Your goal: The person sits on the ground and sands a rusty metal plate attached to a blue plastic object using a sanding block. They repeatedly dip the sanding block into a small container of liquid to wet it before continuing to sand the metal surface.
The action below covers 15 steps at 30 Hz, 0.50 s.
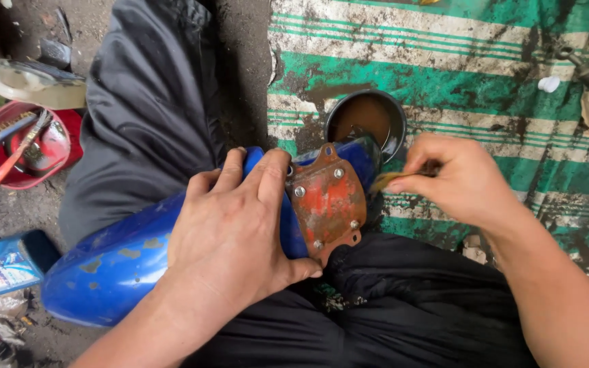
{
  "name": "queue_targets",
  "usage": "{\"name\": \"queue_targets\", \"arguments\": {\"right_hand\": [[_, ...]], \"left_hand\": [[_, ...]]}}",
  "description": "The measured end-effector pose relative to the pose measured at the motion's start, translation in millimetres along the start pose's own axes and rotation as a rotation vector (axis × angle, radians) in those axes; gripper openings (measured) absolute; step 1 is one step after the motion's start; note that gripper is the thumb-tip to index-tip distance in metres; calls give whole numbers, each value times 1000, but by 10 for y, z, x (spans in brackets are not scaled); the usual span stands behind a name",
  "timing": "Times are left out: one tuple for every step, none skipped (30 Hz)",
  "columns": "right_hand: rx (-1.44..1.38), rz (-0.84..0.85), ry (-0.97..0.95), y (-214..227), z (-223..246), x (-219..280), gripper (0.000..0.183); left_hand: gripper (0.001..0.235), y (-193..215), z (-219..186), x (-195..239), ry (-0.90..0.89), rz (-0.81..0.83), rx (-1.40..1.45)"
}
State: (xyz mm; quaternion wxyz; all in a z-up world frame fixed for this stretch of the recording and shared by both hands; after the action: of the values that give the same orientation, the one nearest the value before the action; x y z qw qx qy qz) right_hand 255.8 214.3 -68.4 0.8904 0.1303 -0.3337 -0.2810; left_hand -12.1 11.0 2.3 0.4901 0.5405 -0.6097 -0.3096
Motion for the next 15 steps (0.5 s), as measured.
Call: {"name": "queue_targets", "arguments": {"right_hand": [[0,1,9,88,-106,-4,26],[-132,-34,-1,178,-218,-10,22],[-264,-62,-29,252,-348,50,21],[-264,-55,-37,210,-274,88,21],[-275,-52,-8,198,-191,112,22],[-285,-49,21,190,-106,135,26],[-283,-53,21,115,-7,174,26],[-296,-23,33,33,94,211,22],[-310,13,42,-71,193,250,21],[-311,17,41,-116,269,245,21],[-216,34,40,-158,347,237,19],[-121,51,39,-200,428,229,19],[-118,53,39,-228,423,205,19],[-130,66,39,-255,420,179,23],[-143,79,40,-286,419,147,27]], "left_hand": [[148,11,-2,-23,4,-5,-6],[150,19,-5,-46,3,-15,-12],[151,8,-33,-29,1,-11,-6],[151,10,-35,4,6,-3,0],[150,14,-28,-3,6,-8,10],[148,21,-24,-15,7,-13,20],[148,11,-27,-24,4,-15,20],[149,-2,-25,-31,10,-4,1],[150,-18,-22,-14,22,12,-17],[150,-17,-24,-13,25,15,-16],[151,-16,-27,-13,22,14,-14],[151,-14,-29,-14,20,13,-12],[151,-18,-32,-8,22,12,-10],[150,-21,-35,-5,21,5,-4],[148,-17,-31,-5,19,-2,-1]]}}
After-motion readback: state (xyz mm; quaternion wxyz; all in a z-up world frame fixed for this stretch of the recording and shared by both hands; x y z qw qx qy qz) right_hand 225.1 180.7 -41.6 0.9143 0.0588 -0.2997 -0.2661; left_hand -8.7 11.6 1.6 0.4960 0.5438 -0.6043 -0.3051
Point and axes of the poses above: each hand's wrist, its own x-axis away from the middle knuckle, its own y-axis out of the back of the hand, z = x × y, the point moved 1 cm from there along -x, towards the middle knuckle, and after that the axes turned 2 degrees about -x, right-handed, at the moved point
